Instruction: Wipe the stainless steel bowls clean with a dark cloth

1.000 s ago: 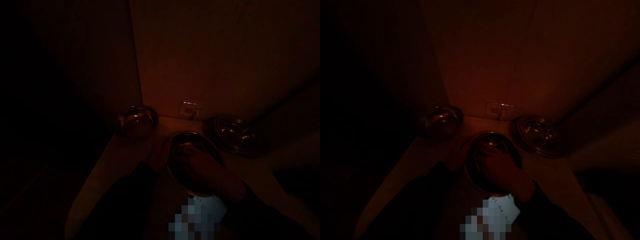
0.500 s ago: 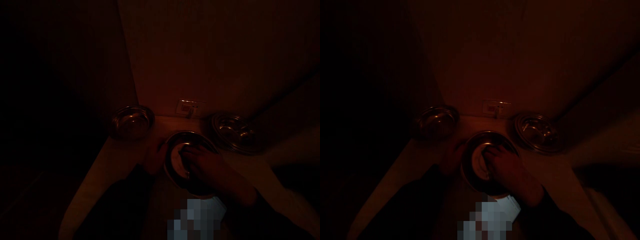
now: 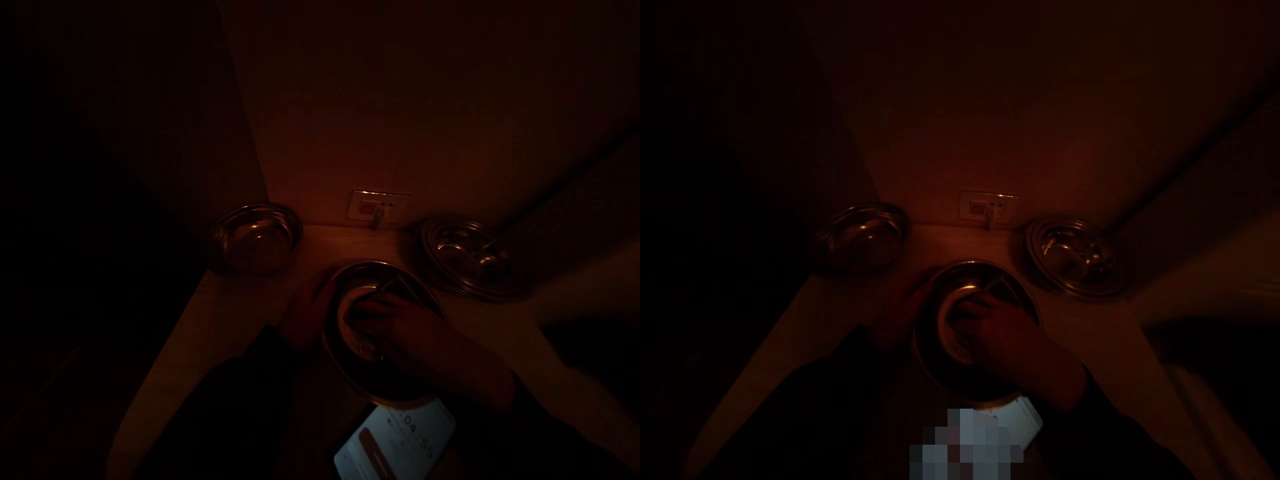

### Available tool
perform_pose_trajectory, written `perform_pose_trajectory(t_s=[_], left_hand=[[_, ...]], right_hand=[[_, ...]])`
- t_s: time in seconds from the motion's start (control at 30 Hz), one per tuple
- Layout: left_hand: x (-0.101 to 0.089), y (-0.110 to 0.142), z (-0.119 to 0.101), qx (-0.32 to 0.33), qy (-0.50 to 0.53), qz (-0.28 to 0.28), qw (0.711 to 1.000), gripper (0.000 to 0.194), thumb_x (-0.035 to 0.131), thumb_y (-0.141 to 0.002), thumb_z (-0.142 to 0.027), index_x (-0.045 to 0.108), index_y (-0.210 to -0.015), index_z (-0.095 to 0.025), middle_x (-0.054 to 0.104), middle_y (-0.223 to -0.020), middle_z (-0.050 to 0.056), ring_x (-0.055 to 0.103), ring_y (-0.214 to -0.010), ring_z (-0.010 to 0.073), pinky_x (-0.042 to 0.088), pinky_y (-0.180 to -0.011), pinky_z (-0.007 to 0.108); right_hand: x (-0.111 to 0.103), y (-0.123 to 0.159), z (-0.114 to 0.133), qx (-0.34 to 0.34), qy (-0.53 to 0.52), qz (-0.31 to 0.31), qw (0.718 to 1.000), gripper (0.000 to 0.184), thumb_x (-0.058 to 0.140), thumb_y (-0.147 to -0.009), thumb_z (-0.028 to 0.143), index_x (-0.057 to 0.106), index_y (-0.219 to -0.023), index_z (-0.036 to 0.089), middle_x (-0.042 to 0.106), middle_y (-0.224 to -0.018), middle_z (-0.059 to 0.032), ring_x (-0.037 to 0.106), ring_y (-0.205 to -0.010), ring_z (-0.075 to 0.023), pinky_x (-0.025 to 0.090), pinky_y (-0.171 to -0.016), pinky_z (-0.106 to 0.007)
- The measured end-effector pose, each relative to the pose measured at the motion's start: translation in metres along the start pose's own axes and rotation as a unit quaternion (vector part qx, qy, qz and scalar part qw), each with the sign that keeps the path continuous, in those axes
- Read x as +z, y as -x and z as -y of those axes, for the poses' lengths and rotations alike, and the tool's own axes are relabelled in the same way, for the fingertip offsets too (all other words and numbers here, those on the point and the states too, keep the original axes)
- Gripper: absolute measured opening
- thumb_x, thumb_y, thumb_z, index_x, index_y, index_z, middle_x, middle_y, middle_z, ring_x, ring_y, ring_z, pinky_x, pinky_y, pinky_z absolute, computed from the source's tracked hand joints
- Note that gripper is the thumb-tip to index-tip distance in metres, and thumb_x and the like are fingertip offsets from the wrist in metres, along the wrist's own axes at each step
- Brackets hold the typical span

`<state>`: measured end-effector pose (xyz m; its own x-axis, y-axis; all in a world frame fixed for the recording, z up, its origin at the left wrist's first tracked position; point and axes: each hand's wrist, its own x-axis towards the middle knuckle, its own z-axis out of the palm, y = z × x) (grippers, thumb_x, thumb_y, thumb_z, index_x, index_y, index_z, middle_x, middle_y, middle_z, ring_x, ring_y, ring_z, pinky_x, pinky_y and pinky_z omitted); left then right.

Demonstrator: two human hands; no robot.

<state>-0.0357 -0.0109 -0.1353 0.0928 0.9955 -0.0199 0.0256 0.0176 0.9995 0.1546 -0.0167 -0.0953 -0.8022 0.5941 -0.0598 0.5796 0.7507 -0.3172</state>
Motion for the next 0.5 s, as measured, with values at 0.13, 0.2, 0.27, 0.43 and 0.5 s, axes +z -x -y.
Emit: perform_pose_trajectory(t_s=[0.13, 0.2, 0.27, 0.43, 0.5], left_hand=[[-0.0007, 0.0004, 0.0019, -0.009, -0.009, -0.019, 1.0, 0.036, 0.045, -0.088, -0.032, 0.062, -0.117, -0.018, 0.065, -0.121, 0.005, 0.059, -0.111, 0.0209, 0.041, -0.101, 0.034], [-0.0008, 0.0007, 0.0033, -0.008, -0.015, -0.023, 1.0, 0.036, 0.045, -0.089, -0.033, 0.062, -0.117, -0.019, 0.065, -0.121, 0.005, 0.058, -0.112, 0.0214, 0.041, -0.101, 0.035], [-0.0005, 0.001, 0.0037, -0.004, -0.012, -0.018, 1.0, 0.036, 0.044, -0.089, -0.033, 0.062, -0.117, -0.018, 0.065, -0.122, 0.005, 0.058, -0.112, 0.0213, 0.041, -0.101, 0.035], [0.0004, 0.0018, -0.0004, 0.009, -0.01, -0.007, 1.0, 0.035, 0.043, -0.089, -0.029, 0.061, -0.116, -0.017, 0.066, -0.118, 0.005, 0.06, -0.109, 0.0195, 0.043, -0.098, 0.032], [0.0003, 0.002, -0.0023, 0.015, -0.024, -0.009, 1.0, 0.035, 0.043, -0.089, -0.029, 0.061, -0.115, -0.017, 0.066, -0.118, 0.005, 0.059, -0.109, 0.0197, 0.043, -0.098, 0.032]], right_hand=[[-0.0051, 0.0054, 0.0048, 0.002, -0.033, 0.04, 0.999, 0.033, 0.05, -0.083, 0.011, 0.069, -0.104, 0.027, 0.061, -0.122, -0.0011, 0.05, -0.113, -0.0201, 0.041, -0.096, -0.035], [-0.0055, 0.0079, 0.0059, 0.007, -0.033, 0.061, 0.998, 0.031, 0.05, -0.083, 0.011, 0.07, -0.099, 0.029, 0.061, -0.12, -0.0004, 0.051, -0.11, -0.0203, 0.041, -0.095, -0.036], [-0.004, 0.008, 0.0065, 0.014, -0.028, 0.072, 0.997, 0.032, 0.05, -0.083, 0.011, 0.07, -0.1, 0.03, 0.06, -0.121, -0.0004, 0.051, -0.11, -0.0214, 0.041, -0.094, -0.037], [-0.0011, 0.0032, 0.007, 0.031, -0.014, 0.074, 0.997, 0.035, 0.05, -0.084, 0.013, 0.067, -0.109, 0.032, 0.058, -0.123, -0.0024, 0.05, -0.111, -0.0238, 0.041, -0.091, -0.04], [-0.0031, 0.005, 0.0057, 0.034, -0.014, 0.082, 0.996, 0.034, 0.051, -0.083, 0.013, 0.069, -0.104, 0.032, 0.06, -0.121, -0.0014, 0.052, -0.109, -0.0231, 0.041, -0.09, -0.039]])
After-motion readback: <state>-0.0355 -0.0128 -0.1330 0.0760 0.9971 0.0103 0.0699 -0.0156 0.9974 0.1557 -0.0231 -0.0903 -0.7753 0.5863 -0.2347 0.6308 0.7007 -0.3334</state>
